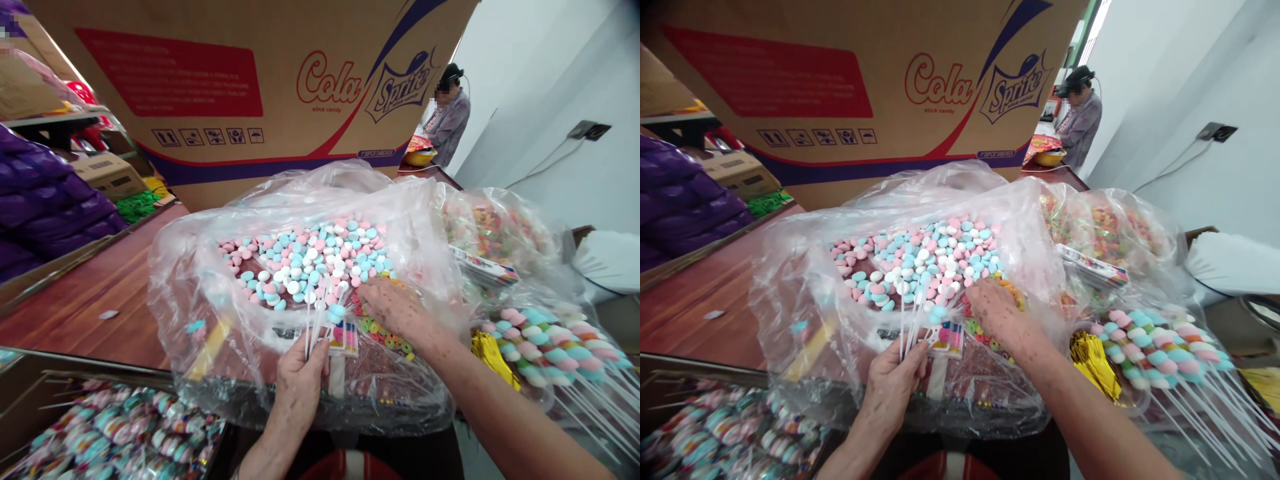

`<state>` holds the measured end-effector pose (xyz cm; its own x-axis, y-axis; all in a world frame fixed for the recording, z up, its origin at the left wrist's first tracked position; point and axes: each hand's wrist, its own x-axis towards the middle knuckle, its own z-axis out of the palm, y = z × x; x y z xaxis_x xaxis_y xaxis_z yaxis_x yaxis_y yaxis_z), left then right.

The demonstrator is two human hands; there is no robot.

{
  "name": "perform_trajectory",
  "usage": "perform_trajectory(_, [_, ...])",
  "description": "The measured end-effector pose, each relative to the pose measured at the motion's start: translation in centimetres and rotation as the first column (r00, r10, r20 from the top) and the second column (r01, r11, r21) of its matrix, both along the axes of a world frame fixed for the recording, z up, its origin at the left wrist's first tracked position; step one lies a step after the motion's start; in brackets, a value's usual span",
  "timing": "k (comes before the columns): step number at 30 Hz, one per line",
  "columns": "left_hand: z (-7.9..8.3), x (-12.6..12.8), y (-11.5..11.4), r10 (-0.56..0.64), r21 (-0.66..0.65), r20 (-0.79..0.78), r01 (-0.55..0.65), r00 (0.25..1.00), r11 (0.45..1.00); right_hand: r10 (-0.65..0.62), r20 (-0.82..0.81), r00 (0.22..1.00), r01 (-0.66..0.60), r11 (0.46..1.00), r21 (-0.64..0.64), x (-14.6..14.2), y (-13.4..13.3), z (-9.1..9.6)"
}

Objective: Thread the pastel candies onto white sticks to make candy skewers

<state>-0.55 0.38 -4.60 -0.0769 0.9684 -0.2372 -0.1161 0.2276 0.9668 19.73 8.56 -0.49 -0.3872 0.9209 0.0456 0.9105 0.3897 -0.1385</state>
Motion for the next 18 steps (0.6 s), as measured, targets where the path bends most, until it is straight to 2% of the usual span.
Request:
perform_trajectory(4, [-0.3, -0.1, 0.0, -0.011, 0.011, 0.003, 0.011, 1.000, 1.000, -0.018, 0.103, 0.995, 0.014, 0.999, 0.034, -1.1, -1.1, -0.4])
perform_trajectory(8, [-0.2, -0.1, -0.1, -0.012, 0.001, -0.008, 0.012, 1.000, 1.000, -0.008, 0.093, 0.996, 0.005, 0.999, 0.036, -2.0, -1.5, 0.3])
perform_trajectory(10, [0.0, -0.2, -0.2, -0.008, -0.005, -0.031, 0.008, 0.999, 1.000, -0.060, -0.008, 0.998, 0.060, 0.998, -0.001, -2.1, -1.1, 0.9])
perform_trajectory(12, [0.3, -0.2, -0.1, -0.008, -0.010, -0.054, 0.008, 0.999, 1.000, -0.142, -0.267, 0.953, 0.120, 0.988, -0.097, -1.9, -0.6, 1.4])
perform_trajectory(13, [0.5, -0.2, -0.1, -0.014, -0.014, -0.061, 0.013, 0.998, 1.000, -0.189, -0.438, 0.879, 0.127, 0.978, -0.168, -1.7, -0.4, 1.5])
perform_trajectory(15, [0.9, -0.2, -0.1, -0.028, -0.022, -0.068, 0.027, 0.997, 0.999, -0.288, -0.729, 0.621, 0.076, 0.948, -0.310, -1.5, -0.2, 1.5])
perform_trajectory(17, [1.3, -0.1, 0.0, -0.052, -0.026, -0.068, 0.050, 0.996, 0.998, -0.376, -0.853, 0.361, 0.011, 0.917, -0.399, -1.5, -0.3, 1.3])
perform_trajectory(18, [1.5, -0.1, 0.0, -0.059, -0.024, -0.071, 0.058, 0.996, 0.998, -0.408, -0.872, 0.271, -0.001, 0.906, -0.424, -1.5, -0.4, 1.3])
